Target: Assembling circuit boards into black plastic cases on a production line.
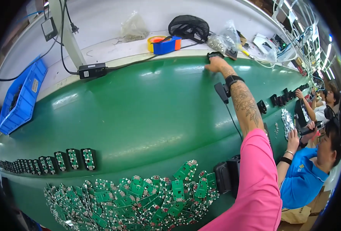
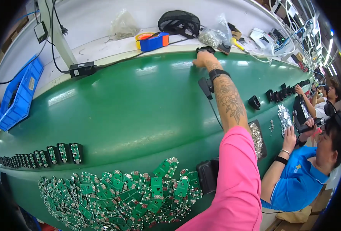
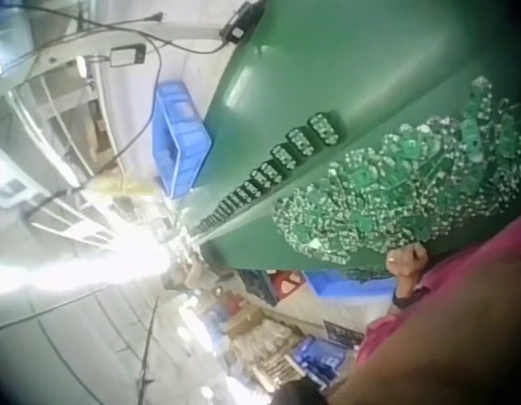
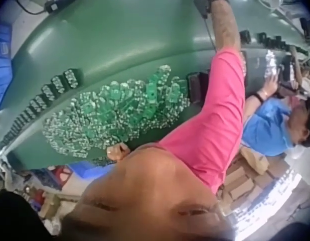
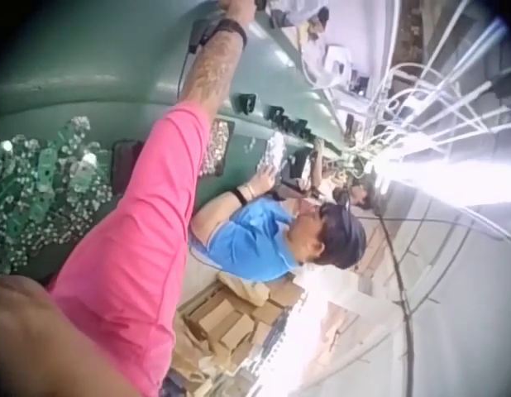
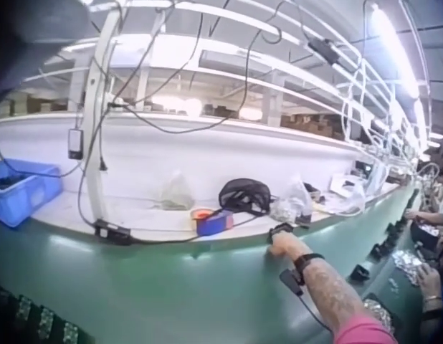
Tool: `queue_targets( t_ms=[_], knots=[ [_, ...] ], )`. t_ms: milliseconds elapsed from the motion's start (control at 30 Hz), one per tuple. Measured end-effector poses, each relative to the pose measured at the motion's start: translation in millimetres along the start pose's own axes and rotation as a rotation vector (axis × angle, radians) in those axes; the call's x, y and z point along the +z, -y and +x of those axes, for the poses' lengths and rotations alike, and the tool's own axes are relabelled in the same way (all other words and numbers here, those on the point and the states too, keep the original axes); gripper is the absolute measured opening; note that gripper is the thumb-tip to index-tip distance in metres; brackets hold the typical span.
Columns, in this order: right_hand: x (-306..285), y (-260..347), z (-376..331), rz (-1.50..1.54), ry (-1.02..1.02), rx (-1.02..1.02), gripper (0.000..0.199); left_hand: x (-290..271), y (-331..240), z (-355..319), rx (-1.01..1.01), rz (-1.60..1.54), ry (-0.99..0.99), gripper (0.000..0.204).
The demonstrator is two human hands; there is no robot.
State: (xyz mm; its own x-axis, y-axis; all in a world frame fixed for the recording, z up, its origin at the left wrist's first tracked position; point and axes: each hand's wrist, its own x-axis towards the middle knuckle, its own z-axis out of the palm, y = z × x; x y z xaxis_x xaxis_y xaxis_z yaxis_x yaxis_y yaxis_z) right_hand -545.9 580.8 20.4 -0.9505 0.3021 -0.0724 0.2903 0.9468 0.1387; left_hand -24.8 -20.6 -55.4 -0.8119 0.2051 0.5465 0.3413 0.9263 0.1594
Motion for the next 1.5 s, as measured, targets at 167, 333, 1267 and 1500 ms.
queue_targets(
  t_ms=[167,333,1267,1500],
  knots=[
    [7,17,11,0.108,-0.141,-0.126,0.046,-17,1,-72,-0.847,-0.686,0.204,0.021],
    [17,8,19,0.004,-0.231,-0.105,0.033,-25,10,-29,0.072,0.057,0.376,0.012],
    [-88,-147,-93,-0.242,0.538,0.372,0.089,-19,-2,17,0.013,0.078,0.109,0.019],
    [-16,-205,-200,-0.474,0.337,0.324,0.046,-9,12,-7,0.069,-0.137,0.058,0.021]
  ],
)
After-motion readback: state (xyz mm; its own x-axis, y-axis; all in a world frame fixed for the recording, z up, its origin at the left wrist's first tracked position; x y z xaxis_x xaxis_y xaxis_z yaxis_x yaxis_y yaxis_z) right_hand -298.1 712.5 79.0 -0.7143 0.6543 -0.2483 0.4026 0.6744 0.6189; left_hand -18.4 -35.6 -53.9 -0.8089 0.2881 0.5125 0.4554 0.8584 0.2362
